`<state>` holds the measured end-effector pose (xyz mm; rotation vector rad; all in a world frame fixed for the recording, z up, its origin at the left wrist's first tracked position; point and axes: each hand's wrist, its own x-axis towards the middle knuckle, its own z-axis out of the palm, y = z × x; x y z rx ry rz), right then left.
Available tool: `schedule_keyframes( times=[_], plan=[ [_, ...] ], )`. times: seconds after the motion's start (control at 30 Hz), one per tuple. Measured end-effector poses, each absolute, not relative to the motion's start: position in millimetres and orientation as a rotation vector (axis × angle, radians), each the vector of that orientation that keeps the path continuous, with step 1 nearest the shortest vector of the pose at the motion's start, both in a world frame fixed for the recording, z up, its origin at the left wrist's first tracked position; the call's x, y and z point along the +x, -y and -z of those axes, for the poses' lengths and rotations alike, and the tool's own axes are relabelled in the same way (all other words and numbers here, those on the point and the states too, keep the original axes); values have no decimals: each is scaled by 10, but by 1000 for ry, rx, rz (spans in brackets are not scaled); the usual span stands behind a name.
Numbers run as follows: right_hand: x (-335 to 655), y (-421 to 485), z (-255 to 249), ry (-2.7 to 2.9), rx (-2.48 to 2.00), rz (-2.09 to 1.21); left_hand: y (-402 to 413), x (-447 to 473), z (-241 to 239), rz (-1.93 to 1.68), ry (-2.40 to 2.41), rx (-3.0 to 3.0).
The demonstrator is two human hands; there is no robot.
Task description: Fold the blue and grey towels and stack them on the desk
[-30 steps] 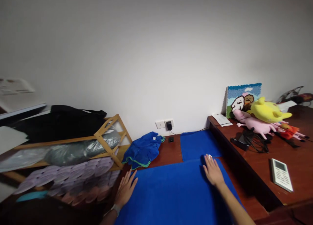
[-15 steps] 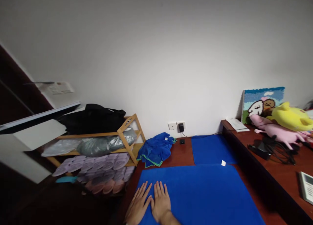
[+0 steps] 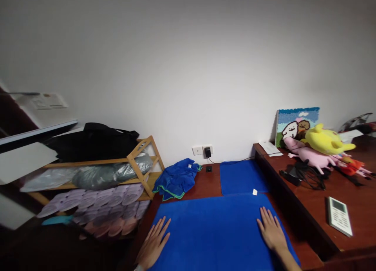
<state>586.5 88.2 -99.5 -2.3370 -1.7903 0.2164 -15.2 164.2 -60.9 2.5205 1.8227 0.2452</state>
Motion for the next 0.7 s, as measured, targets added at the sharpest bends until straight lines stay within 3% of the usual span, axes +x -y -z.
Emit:
schedule_keyframes(
  times=[0.23, 0.47, 0.57, 0.7],
  plan=[
    [6452, -874, 1216, 1757, -2320, -196, -1684, -228, 604, -220, -1781, 2549],
    [6359, -891, 1021, 1817, -2401, -159, -1621, -185, 522, -326, -1820, 2519],
    [5905, -902, 805, 1818, -2346, -88, -1595, -187, 509, -415, -1848, 2479],
    [4552, -860, 474, 1908, -2029, -166, -1476, -226, 534, -466, -1806, 2488]
  ],
)
